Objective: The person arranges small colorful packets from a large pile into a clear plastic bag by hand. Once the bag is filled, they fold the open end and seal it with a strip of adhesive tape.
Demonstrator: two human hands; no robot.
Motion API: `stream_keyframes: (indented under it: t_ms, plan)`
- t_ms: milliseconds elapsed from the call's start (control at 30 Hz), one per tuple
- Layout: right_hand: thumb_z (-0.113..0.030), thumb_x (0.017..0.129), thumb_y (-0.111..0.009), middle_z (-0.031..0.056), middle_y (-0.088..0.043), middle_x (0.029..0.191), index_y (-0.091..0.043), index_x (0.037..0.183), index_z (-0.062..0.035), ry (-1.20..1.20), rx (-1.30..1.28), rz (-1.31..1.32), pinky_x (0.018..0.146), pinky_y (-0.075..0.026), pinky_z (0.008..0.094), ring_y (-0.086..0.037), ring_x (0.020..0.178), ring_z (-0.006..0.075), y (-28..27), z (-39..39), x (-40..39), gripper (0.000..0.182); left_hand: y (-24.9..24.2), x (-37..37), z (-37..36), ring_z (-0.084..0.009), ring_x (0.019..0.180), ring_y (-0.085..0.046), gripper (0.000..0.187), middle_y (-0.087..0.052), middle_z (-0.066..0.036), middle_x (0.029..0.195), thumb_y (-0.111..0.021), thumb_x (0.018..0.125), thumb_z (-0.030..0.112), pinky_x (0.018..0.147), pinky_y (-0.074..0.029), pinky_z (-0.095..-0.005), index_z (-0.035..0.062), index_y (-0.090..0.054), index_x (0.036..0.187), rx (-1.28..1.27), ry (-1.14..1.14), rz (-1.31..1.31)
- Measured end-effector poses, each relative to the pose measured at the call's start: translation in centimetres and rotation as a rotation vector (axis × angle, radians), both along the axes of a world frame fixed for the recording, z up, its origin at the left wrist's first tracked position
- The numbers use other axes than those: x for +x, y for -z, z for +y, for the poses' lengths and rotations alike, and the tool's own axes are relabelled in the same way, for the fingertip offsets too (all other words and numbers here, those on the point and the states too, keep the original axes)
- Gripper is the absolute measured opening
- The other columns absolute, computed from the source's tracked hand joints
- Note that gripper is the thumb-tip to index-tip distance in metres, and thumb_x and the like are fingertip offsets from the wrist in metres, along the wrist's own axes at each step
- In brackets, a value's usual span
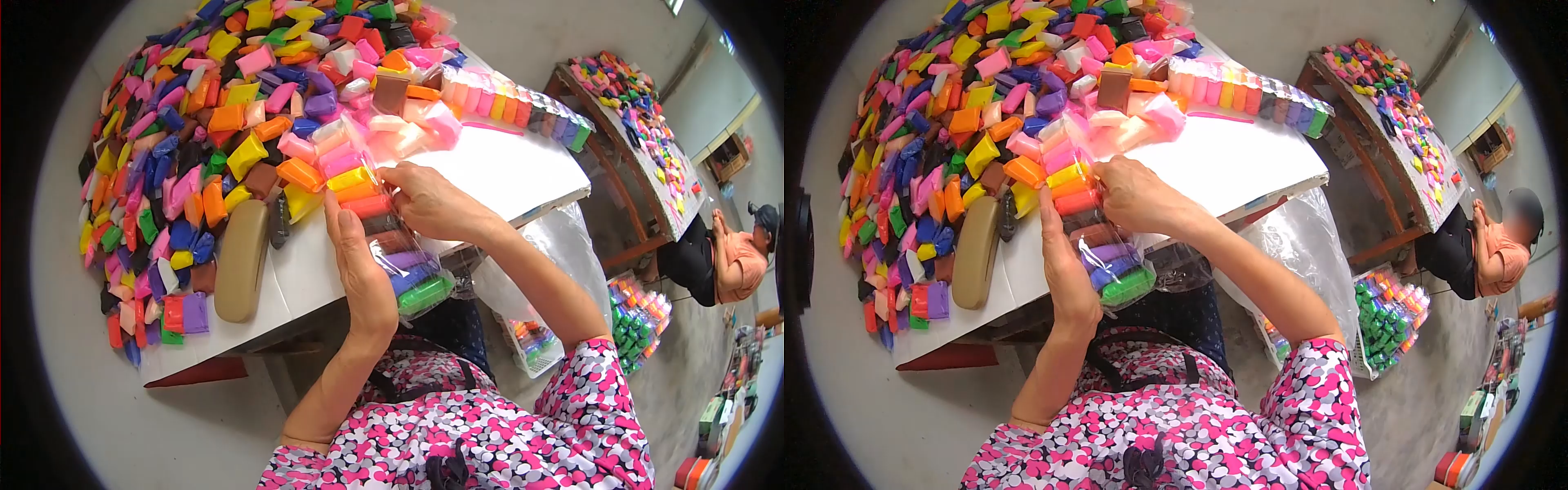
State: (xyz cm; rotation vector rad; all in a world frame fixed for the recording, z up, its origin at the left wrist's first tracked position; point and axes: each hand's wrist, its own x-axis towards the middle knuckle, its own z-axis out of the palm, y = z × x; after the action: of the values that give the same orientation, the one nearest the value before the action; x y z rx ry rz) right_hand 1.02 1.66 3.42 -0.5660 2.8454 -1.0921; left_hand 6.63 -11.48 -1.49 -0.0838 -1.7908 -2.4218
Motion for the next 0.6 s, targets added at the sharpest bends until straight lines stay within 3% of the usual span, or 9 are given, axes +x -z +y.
stream_keyframes:
  t_ms: [67, 167, 233, 300, 333, 367, 433, 467, 600]
  plan:
    - [0.003, 0.083, -0.048, 0.0239, -0.066, 0.099, -0.063, 0.116, -0.0003, 0.026, 0.094, 0.074, 0.083, -0.050, 0.0415, -0.064, 0.096, 0.0360, -0.6, 0.3, 0.5, 0.036, -0.4, 0.4, 0.0, -0.0219, 0.084, -0.066, 0.058, -0.058, -0.013, 0.112, -0.027, 0.106, 0.044, 0.074, -0.058, -0.0355, 0.0182, -0.016, 0.156, 0.039, 0.031, -0.026]
    - [0.002, 0.084, -0.052, 0.0213, -0.067, 0.099, -0.065, 0.113, -0.0014, 0.011, -0.036, 0.189, 0.076, -0.053, 0.0383, -0.066, 0.087, 0.0305, -2.4, 2.7, 0.1, 0.032, -1.6, 0.7, 0.2, -0.0215, 0.082, -0.066, 0.058, -0.060, -0.013, 0.107, -0.028, 0.105, 0.047, 0.073, -0.058, -0.0353, 0.0203, -0.018, 0.156, 0.144, 0.051, -0.086]
    - [0.000, 0.086, -0.056, 0.0157, -0.068, 0.098, -0.065, 0.112, -0.0027, 0.249, 0.107, 0.250, 0.071, -0.055, 0.0375, -0.067, 0.080, 0.0264, -4.7, 4.9, -2.2, 0.028, -1.8, 0.7, 0.3, -0.0215, 0.081, -0.067, 0.058, -0.060, -0.013, 0.105, -0.029, 0.105, 0.048, 0.072, -0.059, -0.0356, 0.0216, -0.019, 0.155, 0.168, 0.042, -0.115]
    - [-0.005, 0.087, -0.060, 0.0098, -0.069, 0.102, -0.067, 0.112, -0.0057, 0.220, 0.402, 0.870, 0.075, -0.055, 0.0377, -0.066, 0.092, 0.0241, -3.2, 7.7, -6.2, 0.026, -1.8, 0.7, 0.4, -0.0217, 0.080, -0.067, 0.058, -0.061, -0.012, 0.104, -0.030, 0.105, 0.049, 0.073, -0.059, -0.0362, 0.0225, -0.020, 0.155, 0.159, 0.034, -0.125]
    - [-0.006, 0.079, -0.065, 0.0095, -0.064, 0.109, -0.066, 0.116, -0.0134, 0.088, 0.417, 1.023, 0.084, -0.052, 0.0394, -0.059, 0.102, 0.0291, -0.8, 9.2, -9.1, 0.037, -1.8, 0.7, 0.4, -0.0218, 0.081, -0.067, 0.057, -0.060, -0.012, 0.105, -0.030, 0.105, 0.048, 0.073, -0.059, -0.0363, 0.0226, -0.020, 0.155, 0.156, 0.033, -0.114]
    - [-0.010, 0.077, -0.069, 0.0075, -0.059, 0.121, -0.059, 0.126, -0.0181, -0.094, 0.389, 0.964, 0.095, -0.048, 0.0410, -0.053, 0.116, 0.0290, -0.5, 9.1, -8.9, 0.051, -1.7, 0.7, 0.5, -0.0219, 0.081, -0.067, 0.057, -0.060, -0.012, 0.106, -0.030, 0.105, 0.048, 0.073, -0.059, -0.0365, 0.0228, -0.020, 0.155, 0.155, 0.031, -0.101]
    - [-0.013, 0.075, -0.073, 0.0064, -0.052, 0.135, -0.052, 0.136, -0.0230, -0.230, 0.496, 0.976, 0.104, -0.039, 0.0428, -0.046, 0.129, 0.0273, 1.3, 8.4, -9.3, 0.065, -1.7, 0.7, 0.4, -0.0220, 0.082, -0.067, 0.057, -0.059, -0.012, 0.109, -0.030, 0.105, 0.047, 0.074, -0.059, -0.0367, 0.0227, -0.020, 0.155, 0.155, 0.030, -0.090]
    - [-0.020, 0.078, -0.075, 0.0074, -0.039, 0.151, -0.043, 0.144, -0.0229, -0.248, 0.516, 0.826, 0.113, -0.026, 0.0495, -0.035, 0.139, 0.0289, 2.1, 8.2, -9.5, 0.073, -1.8, 0.7, 0.3, -0.0222, 0.083, -0.067, 0.057, -0.059, -0.011, 0.111, -0.030, 0.105, 0.047, 0.075, -0.059, -0.0368, 0.0225, -0.020, 0.155, 0.159, 0.031, -0.092]
    - [-0.028, 0.079, -0.073, 0.0065, -0.039, 0.150, -0.045, 0.142, -0.0236, -0.278, 0.473, 0.875, 0.112, -0.024, 0.0508, -0.031, 0.142, 0.0267, 2.2, 7.0, -11.8, 0.069, -1.8, 0.8, 0.3, -0.0226, 0.086, -0.067, 0.057, -0.056, -0.011, 0.120, -0.030, 0.105, 0.046, 0.076, -0.059, -0.0372, 0.0217, -0.019, 0.155, 0.122, 0.033, -0.074]
